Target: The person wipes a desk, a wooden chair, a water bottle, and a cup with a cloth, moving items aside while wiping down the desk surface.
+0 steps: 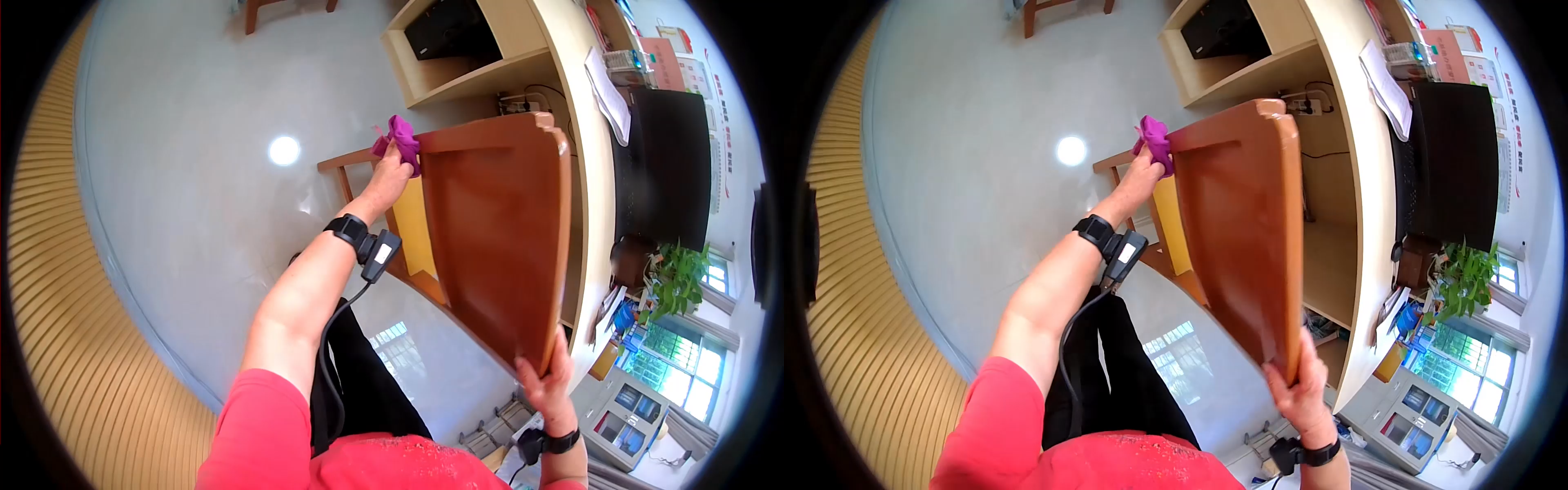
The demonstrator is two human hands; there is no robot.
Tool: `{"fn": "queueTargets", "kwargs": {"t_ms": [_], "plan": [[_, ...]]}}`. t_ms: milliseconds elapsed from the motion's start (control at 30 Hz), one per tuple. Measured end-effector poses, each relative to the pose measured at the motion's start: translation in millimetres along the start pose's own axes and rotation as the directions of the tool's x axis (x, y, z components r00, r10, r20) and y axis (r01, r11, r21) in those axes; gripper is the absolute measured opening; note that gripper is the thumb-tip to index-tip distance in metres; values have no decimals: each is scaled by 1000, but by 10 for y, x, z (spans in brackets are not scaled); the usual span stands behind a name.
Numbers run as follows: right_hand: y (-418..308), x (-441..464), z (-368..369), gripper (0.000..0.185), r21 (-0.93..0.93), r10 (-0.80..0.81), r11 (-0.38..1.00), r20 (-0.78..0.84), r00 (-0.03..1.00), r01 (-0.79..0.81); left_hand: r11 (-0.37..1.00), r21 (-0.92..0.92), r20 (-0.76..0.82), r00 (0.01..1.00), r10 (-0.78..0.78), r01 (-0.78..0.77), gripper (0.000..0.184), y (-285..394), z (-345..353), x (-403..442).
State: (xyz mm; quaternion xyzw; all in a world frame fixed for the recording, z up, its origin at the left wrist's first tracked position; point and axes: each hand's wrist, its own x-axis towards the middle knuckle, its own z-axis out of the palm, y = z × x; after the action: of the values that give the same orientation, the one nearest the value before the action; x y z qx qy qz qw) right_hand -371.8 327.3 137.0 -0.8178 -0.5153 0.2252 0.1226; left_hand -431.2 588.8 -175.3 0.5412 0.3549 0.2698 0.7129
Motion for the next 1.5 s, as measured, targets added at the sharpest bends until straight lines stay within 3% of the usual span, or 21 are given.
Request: {"fn": "queueTargets", "kwargs": {"t_ms": [100,200,233,300,367,467,600,700,767,967,1033,1200,1300,1367,1433,1500], "plan": [[47,76,-185,66,82,134,988,-18,991,-132,984,132,24,992,120,-122,58,87,133,116],[131,57,-149,67,78,13,997,-17,1000,-12,998,58,49,999,15,-18,46,67,39,98],[136,71,-73,66,36,-101,994,-46,994,103,999,43,63,998,-19,16,42,64,-32,94],[1,89,-15,68,111,-117,988,52,992,111,944,-253,94,976,-195,213,34,81,-145,9],[-33,87,63,69,203,-92,976,71,993,76,851,-476,103,975,-199,223,29,158,-195,-97],[-53,115,93,68,296,-120,950,53,991,99,737,-640,160,976,-150,219,34,291,-273,-186],[-56,123,132,66,309,-172,938,14,985,160,776,-608,131,985,-110,167,47,639,-290,-234],[-150,130,225,63,270,-157,951,10,988,148,859,-393,189,943,-273,327,50,326,-458,-98],[-205,113,285,60,227,-117,967,-9,993,116,850,-414,227,941,-251,326,50,88,-504,-16],[-513,-31,485,48,142,219,966,-22,975,-214,853,-419,272,939,-210,312,55,77,-542,-46],[-719,43,546,47,90,353,932,-7,936,-351,846,-373,247,920,-305,381,56,167,-585,-57],[-1182,270,760,43,43,607,794,-106,788,-606,908,-145,334,883,-329,393,59,348,-831,-25],[-1402,777,842,48,119,582,812,-254,773,-572,906,-97,389,854,-347,412,59,267,-880,59],[-1347,842,886,45,4,573,807,-248,781,-591,933,-54,376,873,-311,356,57,-11,-856,184],[-1338,855,889,40,-75,495,846,-260,829,-528,901,-6,342,848,-405,433,57,-275,-855,369],[-1324,830,904,30,-94,515,833,-233,825,-546,883,34,330,829,-451,467,56,-652,-844,508]]}}
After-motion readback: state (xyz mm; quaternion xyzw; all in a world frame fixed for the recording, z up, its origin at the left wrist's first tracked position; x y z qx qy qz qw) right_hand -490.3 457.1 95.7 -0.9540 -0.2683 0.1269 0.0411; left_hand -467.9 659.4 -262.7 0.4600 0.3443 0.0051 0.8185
